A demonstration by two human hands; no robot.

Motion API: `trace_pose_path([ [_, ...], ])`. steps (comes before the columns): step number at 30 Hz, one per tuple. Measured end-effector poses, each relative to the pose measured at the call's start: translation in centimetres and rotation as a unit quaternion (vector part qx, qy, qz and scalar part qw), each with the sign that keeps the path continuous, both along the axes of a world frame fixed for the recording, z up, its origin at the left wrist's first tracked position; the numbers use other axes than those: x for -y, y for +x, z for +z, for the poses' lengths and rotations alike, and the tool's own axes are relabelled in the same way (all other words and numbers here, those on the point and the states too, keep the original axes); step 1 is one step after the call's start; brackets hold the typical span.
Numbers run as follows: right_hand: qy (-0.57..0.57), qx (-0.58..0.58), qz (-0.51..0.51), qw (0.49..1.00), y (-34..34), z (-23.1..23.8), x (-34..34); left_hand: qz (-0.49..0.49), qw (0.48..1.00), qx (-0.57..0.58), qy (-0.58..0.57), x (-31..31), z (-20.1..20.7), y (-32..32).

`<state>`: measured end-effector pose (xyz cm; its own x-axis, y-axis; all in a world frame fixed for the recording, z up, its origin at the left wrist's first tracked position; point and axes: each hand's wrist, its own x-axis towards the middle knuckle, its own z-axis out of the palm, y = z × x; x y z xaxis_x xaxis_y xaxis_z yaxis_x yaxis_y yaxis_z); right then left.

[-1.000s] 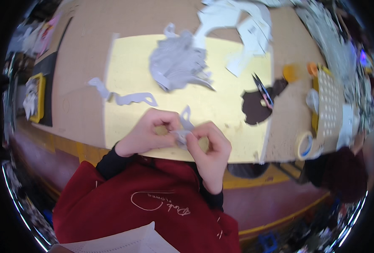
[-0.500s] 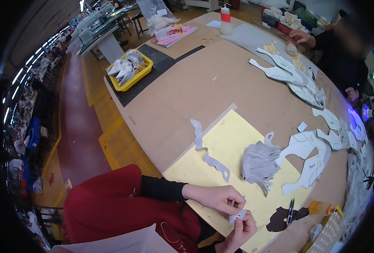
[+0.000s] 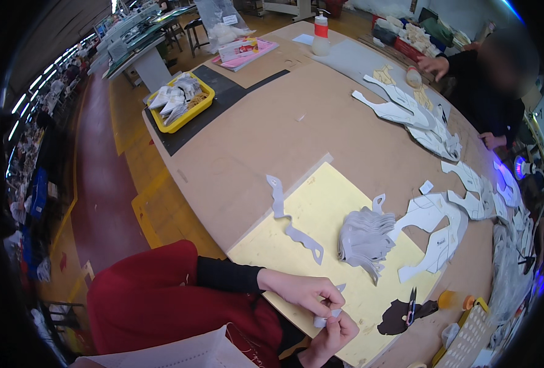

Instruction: The person repeatedly picks up small white circular pieces and attaches them to gray paper cutouts on a yellow work surface. They handle the pieces one at a time, pressing them onto the cutouts and occasionally adjusting their placement.

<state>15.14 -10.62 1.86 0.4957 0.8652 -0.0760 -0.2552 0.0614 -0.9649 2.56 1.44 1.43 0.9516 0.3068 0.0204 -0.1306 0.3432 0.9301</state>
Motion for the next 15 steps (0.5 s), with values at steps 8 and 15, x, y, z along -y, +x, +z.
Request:
trace_pose_path([
  [8, -0.023, -0.013, 0.243, 0.97, 9.5, -8.9, 2.3, -0.002, 1.0, -0.009, -0.022, -0.2, 0.3, -0.4],
  [15, 0.032, 0.024, 0.062, 0.997, 5.6, -7.3, 1.9, 0.037, 0.997, 0.006, 0.064, -0.4, 0.9, -0.6],
])
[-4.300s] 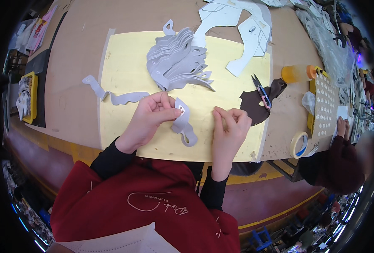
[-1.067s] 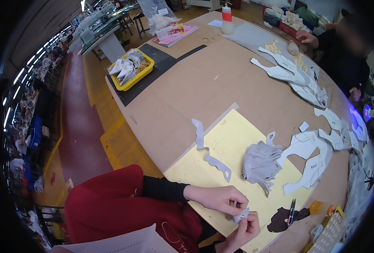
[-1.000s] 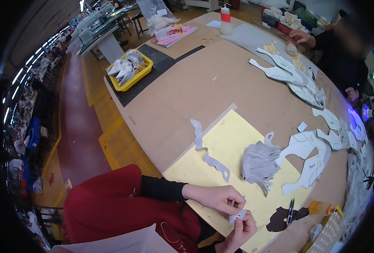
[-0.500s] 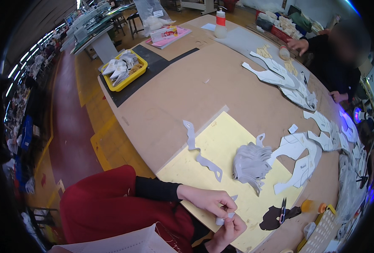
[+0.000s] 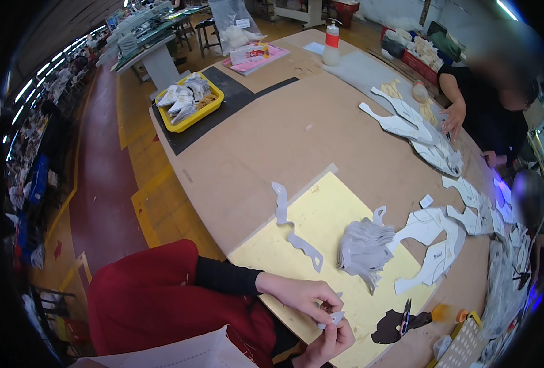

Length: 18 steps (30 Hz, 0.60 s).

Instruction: The person repeatedly picks up small white circular pieces and attaches them to gray paper cutouts on a yellow work surface. They handle the pieces one at a time, pressing them onto the cutouts and occasionally adjusting their placement.

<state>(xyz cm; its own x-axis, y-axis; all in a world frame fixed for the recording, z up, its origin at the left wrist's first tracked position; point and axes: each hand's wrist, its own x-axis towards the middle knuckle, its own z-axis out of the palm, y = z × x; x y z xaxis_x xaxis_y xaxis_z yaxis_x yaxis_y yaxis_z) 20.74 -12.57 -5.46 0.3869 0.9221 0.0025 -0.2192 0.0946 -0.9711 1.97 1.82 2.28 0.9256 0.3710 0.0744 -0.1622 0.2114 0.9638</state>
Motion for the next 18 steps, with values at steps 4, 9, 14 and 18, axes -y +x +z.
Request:
trace_pose_path([
  [4, 0.026, -0.003, -0.06, 0.998, -6.4, 8.3, -2.9, 0.028, 0.999, -0.018, -0.039, -0.1, 0.5, 0.0],
  [9, -0.037, 0.0, -0.041, 0.998, -6.6, 8.0, -3.7, 0.064, 0.985, -0.034, -0.16, -0.5, -0.1, -0.5],
  [14, -0.008, -0.155, 0.014, 0.988, -5.6, 7.0, -3.5, 0.158, 0.973, -0.057, -0.16, 0.3, -0.2, 0.1],
  [18, -0.054, -0.07, 0.012, 0.996, -5.8, 8.2, -3.1, 0.125, 0.976, -0.079, -0.158, 0.0, 0.3, 0.3],
])
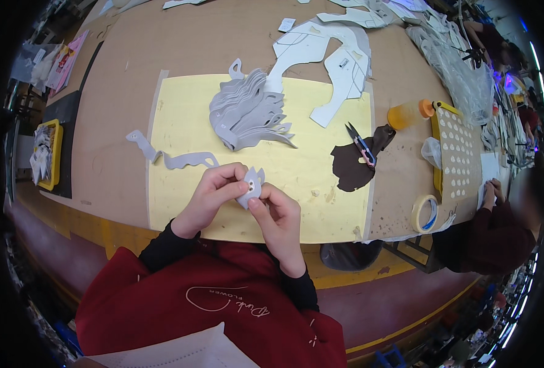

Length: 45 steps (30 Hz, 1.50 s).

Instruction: The person repeatedly picks up small white circular pieces and attaches them to gray paper cutouts on a yellow work surface. They handle the pieces one at a time, pressing them onto the cutouts and occasionally adjusting their placement.

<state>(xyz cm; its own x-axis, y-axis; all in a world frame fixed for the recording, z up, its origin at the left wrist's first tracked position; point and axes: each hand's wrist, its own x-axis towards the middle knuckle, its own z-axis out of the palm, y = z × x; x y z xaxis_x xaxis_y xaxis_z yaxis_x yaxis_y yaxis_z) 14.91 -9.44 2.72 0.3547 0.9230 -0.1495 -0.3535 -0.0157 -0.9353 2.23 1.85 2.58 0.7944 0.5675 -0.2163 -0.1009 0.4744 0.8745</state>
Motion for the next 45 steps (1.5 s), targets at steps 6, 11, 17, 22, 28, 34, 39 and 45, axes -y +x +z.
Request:
trace_pose_path([
  [6, 0.012, 0.023, -0.015, 1.0, 0.1, -0.4, -0.1, -0.041, 0.999, 0.013, 0.025, -0.3, -0.8, -0.7],
  [11, 0.02, 0.02, -0.009, 1.0, 0.2, -0.9, 0.0, -0.047, 0.993, 0.012, 0.104, -0.1, -1.4, -0.3],
  [17, -0.001, 0.074, 0.0, 0.997, 0.3, -0.8, 0.0, -0.033, 0.988, 0.031, 0.149, 0.0, -1.7, -0.3],
  [22, -0.023, 0.106, -0.045, 0.993, -0.4, -1.8, 0.2, -0.021, 0.956, -0.012, 0.291, 0.0, -1.4, 0.1],
  [28, 0.004, 0.057, -0.009, 0.998, 0.6, -1.6, -0.3, -0.019, 0.974, -0.011, 0.226, 0.5, -1.7, -0.1],
  [34, 0.022, 0.162, 0.015, 0.986, 1.5, -1.2, 0.2, -0.076, 0.978, -0.019, 0.192, 0.3, -1.3, -0.6],
  [39, 0.035, 0.146, 0.025, 0.988, 1.1, -1.0, 0.5, -0.078, 0.963, 0.005, 0.257, 0.0, -0.8, -0.5],
  [45, 0.075, 0.07, 0.026, 0.994, 0.8, -1.7, 0.9, -0.068, 0.959, 0.054, 0.271, 0.8, -0.5, -0.4],
])
